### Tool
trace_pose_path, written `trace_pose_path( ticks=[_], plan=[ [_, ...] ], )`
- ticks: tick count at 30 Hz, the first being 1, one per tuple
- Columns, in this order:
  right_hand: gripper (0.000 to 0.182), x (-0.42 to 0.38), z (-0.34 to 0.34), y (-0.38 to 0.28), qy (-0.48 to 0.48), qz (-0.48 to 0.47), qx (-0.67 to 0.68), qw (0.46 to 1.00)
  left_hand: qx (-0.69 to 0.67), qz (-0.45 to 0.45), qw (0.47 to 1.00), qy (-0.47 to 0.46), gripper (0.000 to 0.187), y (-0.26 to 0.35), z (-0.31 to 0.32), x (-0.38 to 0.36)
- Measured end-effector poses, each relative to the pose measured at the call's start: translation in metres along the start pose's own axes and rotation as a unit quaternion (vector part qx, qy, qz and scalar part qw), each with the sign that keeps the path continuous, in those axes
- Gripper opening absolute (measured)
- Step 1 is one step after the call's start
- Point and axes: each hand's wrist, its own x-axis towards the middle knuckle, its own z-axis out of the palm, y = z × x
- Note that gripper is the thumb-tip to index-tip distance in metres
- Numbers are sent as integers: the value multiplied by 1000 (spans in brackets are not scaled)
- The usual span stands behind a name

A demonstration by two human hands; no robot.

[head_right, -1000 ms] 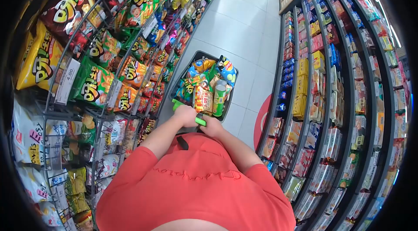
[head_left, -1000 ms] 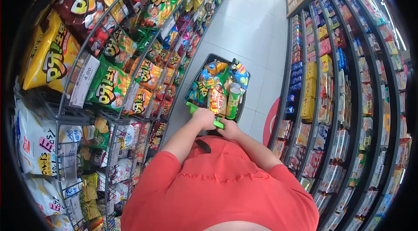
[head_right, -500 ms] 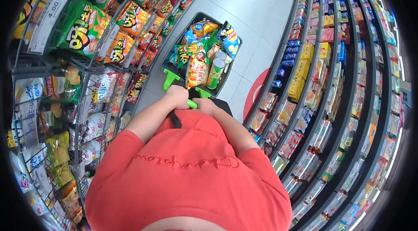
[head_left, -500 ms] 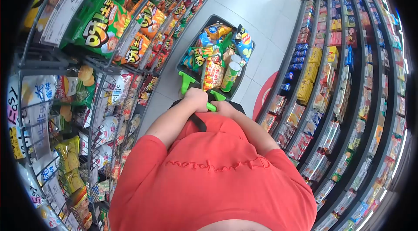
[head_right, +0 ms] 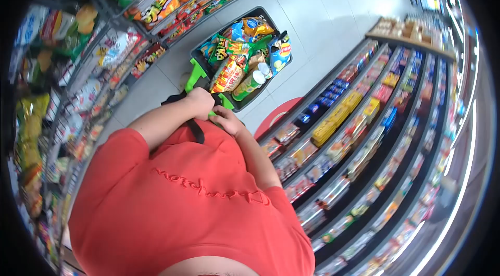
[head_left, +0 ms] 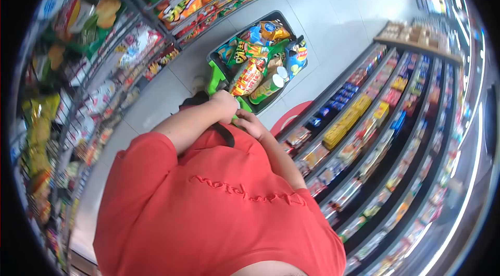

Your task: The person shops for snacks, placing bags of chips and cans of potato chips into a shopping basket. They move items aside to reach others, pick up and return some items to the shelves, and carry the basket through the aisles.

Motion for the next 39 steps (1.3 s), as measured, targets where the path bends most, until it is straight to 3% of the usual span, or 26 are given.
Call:
trace_pose_path(
  ticks=[2,6,8,11,13,14,17,21,23,25,28,30,35,37,39],
  plan=[
    [40,2,-5,-10,-19,99,227,969,-22,-7,1000,11,29,-3,9,0],
    [39,20,-18,-13,-105,103,149,978,-8,12,1000,26,26,-3,21,-2],
    [37,37,-39,-19,-86,99,-25,991,6,27,998,48,23,-5,22,-10],
    [33,76,-85,-63,-23,43,-284,958,1,26,996,85,21,-7,27,-12],
    [39,107,-114,-73,97,15,-244,965,-7,29,996,85,18,-11,19,-19],
    [42,134,-142,-50,156,-59,-390,905,-3,25,996,88,17,-11,21,-17],
    [55,174,-168,-61,218,-17,-492,843,28,19,996,87,16,-17,24,-13],
    [76,196,-174,-30,223,20,-475,851,26,-12,1000,10,16,-20,0,-18],
    [83,191,-169,-19,187,99,-458,863,26,-10,1000,12,17,-23,-4,-17],
    [100,184,-171,-27,172,195,-501,825,21,-9,1000,-3,16,-23,-13,-20],
    [99,169,-179,-49,187,196,-503,821,32,-19,999,-13,17,-23,-11,-19],
    [96,167,-192,-47,77,240,-505,826,39,-33,998,-29,18,-20,-11,-18],
    [93,151,-200,-31,103,188,-511,832,64,-39,997,-13,20,-18,-16,-9],
    [91,154,-207,6,146,79,-487,857,64,-24,997,24,20,-18,-22,-5],
    [89,144,-213,2,134,97,-444,881,66,-26,997,40,20,-15,-33,0]
  ],
)
